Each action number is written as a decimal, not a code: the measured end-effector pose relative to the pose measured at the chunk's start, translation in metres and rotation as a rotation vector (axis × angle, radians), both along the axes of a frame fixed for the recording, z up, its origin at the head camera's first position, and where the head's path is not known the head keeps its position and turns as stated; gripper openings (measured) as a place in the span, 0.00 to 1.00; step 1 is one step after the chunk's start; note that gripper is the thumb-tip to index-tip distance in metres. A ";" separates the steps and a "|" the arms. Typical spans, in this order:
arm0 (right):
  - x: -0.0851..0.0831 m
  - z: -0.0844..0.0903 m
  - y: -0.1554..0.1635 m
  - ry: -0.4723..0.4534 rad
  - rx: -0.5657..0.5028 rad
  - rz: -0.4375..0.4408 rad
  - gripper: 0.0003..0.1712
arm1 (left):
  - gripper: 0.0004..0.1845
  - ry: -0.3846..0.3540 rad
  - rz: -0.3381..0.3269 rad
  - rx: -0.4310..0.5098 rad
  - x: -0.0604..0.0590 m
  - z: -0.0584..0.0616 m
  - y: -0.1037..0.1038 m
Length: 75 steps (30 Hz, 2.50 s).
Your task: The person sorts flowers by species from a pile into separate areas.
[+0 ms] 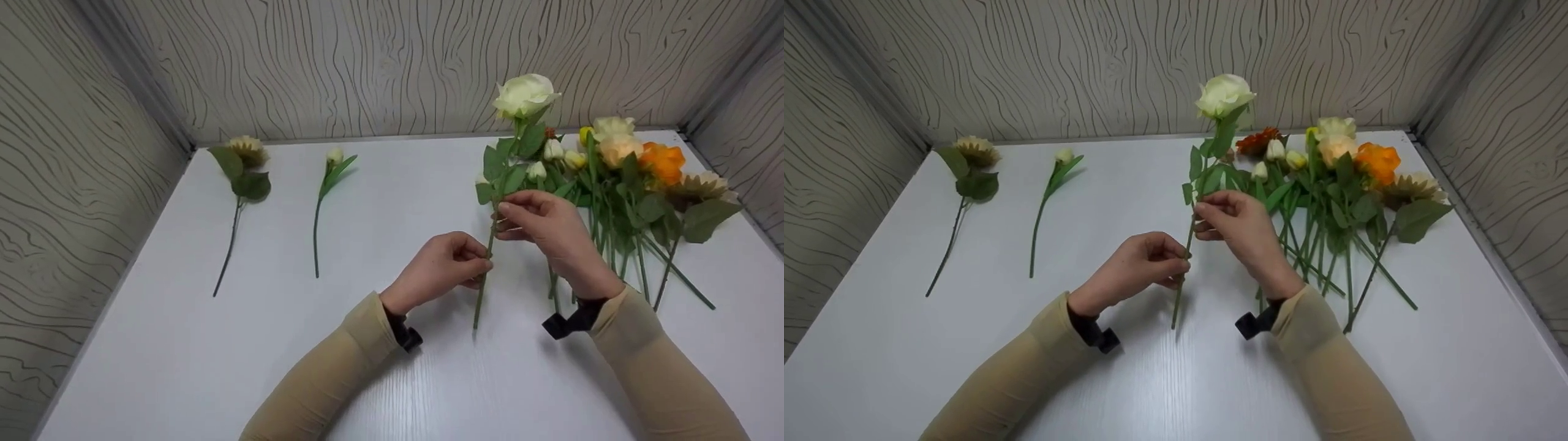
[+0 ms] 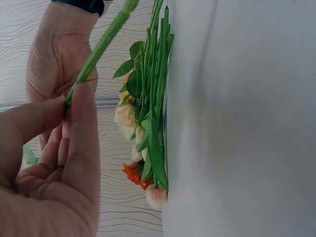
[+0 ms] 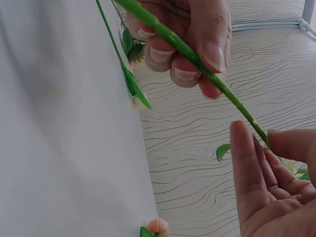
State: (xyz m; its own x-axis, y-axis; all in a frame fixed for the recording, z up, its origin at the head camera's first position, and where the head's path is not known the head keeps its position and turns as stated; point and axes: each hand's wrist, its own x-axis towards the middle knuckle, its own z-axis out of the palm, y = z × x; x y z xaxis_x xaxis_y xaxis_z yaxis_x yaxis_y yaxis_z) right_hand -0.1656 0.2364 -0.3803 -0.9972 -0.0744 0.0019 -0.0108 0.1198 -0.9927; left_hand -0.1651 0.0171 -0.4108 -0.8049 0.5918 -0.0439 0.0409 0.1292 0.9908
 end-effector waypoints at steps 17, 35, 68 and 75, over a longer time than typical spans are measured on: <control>-0.001 0.004 0.014 0.055 -0.052 -0.017 0.27 | 0.06 -0.121 0.191 -0.311 -0.070 -0.011 -0.043; -0.003 0.000 0.009 0.053 0.009 0.008 0.24 | 0.16 -0.145 0.213 -0.431 -0.071 -0.017 -0.037; 0.043 -0.028 0.233 -0.175 0.700 -0.459 0.26 | 0.40 1.205 -0.375 -0.855 0.035 0.000 0.064; 0.041 -0.038 0.247 -0.322 0.791 -0.317 0.40 | 0.39 1.249 -0.433 -0.894 0.046 -0.003 0.076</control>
